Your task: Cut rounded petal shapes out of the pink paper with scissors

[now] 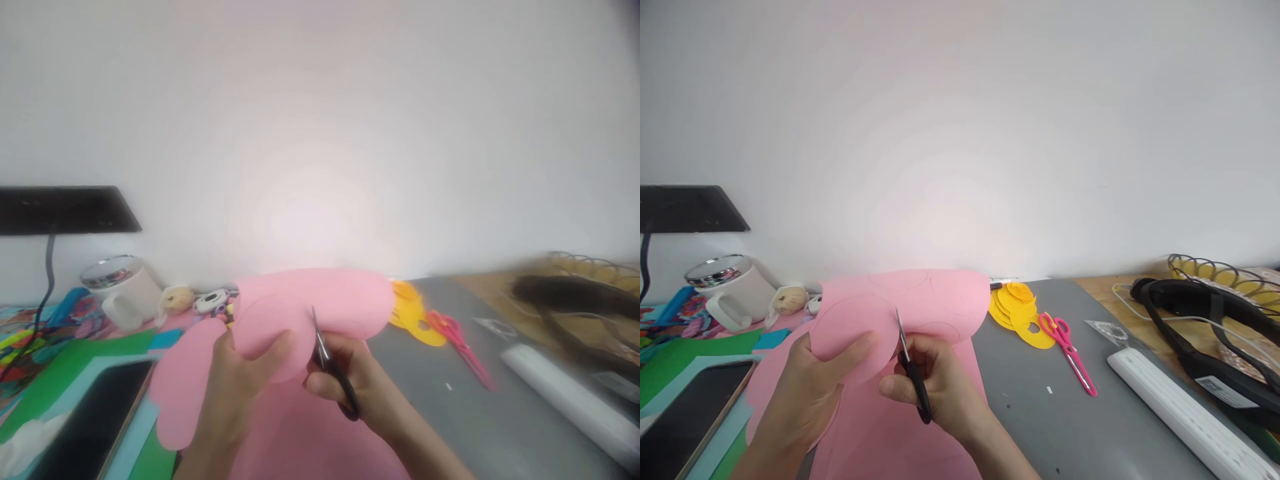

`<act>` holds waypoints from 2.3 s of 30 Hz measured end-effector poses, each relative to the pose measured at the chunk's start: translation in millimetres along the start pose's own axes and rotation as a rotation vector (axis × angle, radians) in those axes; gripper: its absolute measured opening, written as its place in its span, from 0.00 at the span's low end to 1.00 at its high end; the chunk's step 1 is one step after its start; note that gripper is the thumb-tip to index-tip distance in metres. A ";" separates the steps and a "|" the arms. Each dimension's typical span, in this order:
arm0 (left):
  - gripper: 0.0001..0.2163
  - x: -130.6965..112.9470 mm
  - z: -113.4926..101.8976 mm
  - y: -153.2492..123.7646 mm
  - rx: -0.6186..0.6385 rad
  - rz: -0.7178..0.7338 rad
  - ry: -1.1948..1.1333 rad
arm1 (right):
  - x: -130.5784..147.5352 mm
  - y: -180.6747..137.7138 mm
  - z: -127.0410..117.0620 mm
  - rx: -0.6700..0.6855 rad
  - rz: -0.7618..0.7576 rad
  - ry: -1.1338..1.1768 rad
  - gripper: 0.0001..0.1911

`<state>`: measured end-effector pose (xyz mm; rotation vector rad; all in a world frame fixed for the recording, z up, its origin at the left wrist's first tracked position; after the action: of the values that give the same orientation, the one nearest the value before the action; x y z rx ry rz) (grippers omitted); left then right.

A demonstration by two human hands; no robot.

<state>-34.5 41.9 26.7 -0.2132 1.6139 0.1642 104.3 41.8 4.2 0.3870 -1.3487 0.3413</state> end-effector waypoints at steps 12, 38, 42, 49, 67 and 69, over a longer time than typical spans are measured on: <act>0.20 7.9 -4.8 4.4 -0.023 0.005 -0.039 | -3.2 0.5 -2.7 -0.045 0.059 -0.014 0.22; 0.09 12.9 34.1 -11.4 0.079 -0.020 -0.477 | 1.2 -3.7 0.2 -0.213 0.022 -0.001 0.18; 0.18 24.3 35.6 -14.7 0.052 -0.046 -0.279 | 0.4 -2.2 5.4 -0.161 0.036 0.015 0.19; 0.10 13.9 23.4 -11.4 -0.086 -0.023 -0.166 | 1.0 -0.5 1.5 -0.152 0.019 0.041 0.24; 0.16 14.0 16.6 -6.7 -0.142 0.008 -0.102 | 1.3 -1.1 0.2 -0.111 -0.006 0.060 0.22; 0.15 14.5 16.3 -5.3 -0.120 0.020 -0.082 | 1.9 -0.9 0.1 -0.111 -0.006 0.051 0.21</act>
<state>-18.1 40.0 11.5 -0.2790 1.5264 0.2825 105.0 40.9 6.1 0.2876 -1.3100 0.2683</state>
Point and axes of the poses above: each hand's wrist, its own y-axis towards the middle knuckle, its own z-axis out of the palm, x = y × z, the point moved 7 cm from there along y, towards the middle knuckle, and after that the axes turned 2 degrees about z, right-handed, at the moved point
